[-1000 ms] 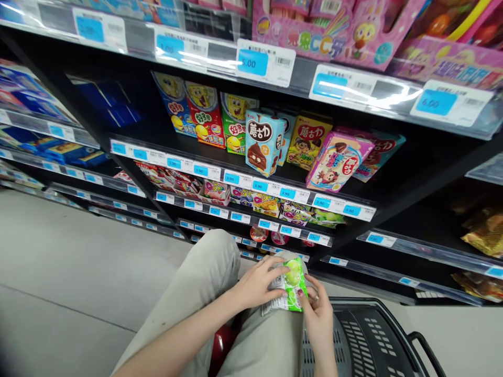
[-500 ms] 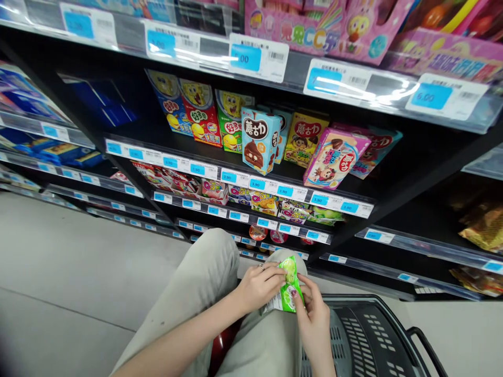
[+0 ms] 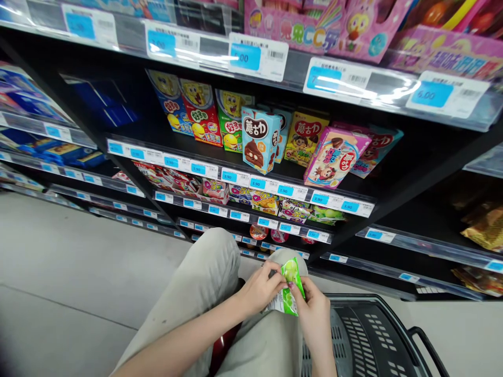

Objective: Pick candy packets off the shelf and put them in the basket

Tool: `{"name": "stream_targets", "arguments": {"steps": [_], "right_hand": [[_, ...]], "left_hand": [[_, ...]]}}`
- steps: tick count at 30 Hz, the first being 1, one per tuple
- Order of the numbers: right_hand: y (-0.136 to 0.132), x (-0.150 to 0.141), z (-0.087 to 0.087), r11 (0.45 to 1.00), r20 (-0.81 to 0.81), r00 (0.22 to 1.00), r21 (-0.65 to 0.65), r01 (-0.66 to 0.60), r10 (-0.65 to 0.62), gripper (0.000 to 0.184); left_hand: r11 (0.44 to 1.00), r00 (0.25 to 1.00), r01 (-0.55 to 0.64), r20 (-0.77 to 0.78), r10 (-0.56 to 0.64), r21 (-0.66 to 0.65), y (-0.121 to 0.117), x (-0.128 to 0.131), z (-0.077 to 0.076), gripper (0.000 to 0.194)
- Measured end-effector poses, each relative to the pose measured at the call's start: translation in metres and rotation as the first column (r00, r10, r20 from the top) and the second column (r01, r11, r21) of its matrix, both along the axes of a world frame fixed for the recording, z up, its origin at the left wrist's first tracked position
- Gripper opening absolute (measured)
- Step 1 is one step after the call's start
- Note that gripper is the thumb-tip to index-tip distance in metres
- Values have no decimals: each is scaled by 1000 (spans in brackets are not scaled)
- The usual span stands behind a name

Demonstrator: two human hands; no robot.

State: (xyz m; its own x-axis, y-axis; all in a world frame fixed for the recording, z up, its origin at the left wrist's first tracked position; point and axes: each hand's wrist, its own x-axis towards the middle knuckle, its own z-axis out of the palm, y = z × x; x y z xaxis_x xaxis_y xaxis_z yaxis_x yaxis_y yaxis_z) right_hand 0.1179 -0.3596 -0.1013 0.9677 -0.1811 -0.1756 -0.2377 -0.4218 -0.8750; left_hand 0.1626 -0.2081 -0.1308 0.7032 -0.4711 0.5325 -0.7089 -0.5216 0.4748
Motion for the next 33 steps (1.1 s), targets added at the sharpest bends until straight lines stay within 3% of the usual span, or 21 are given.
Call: {"name": "stream_targets", "arguments": {"steps": [4,9,13,18,23,27,30,33], "right_hand": [[-9,3,-7,998,6,998,-1,67,-67,33],[-19,10,-24,976,24,991,181,124,-130,35],[-22,11,-32,967,59,989,225,121,-137,33],[-26,11,-38,961,86,992,267,70,-96,31],[-32,14,-49,904,3,976,378,200,-218,35],[-38,12,-60,851,-63,965,459,254,-254,37],[-42,6,-68,895,-34,975,390,215,-219,38],[-45,3,-66,976,180,960,73,205,-215,47]], "left_hand": [[997,995,72,-71,-73,-21,6,2,4,21],[987,983,146,-118,-138,65,12,6,1,27],[984,992,123,-29,-120,128,12,11,-9,20],[988,985,129,-125,-118,89,11,16,-17,21],[999,974,33,-224,-27,23,12,10,-7,22],[998,927,35,-375,-13,53,20,6,7,40],[997,842,73,-536,-66,-7,28,5,8,52],[982,724,30,-673,-151,-189,31,3,-2,54]]}}
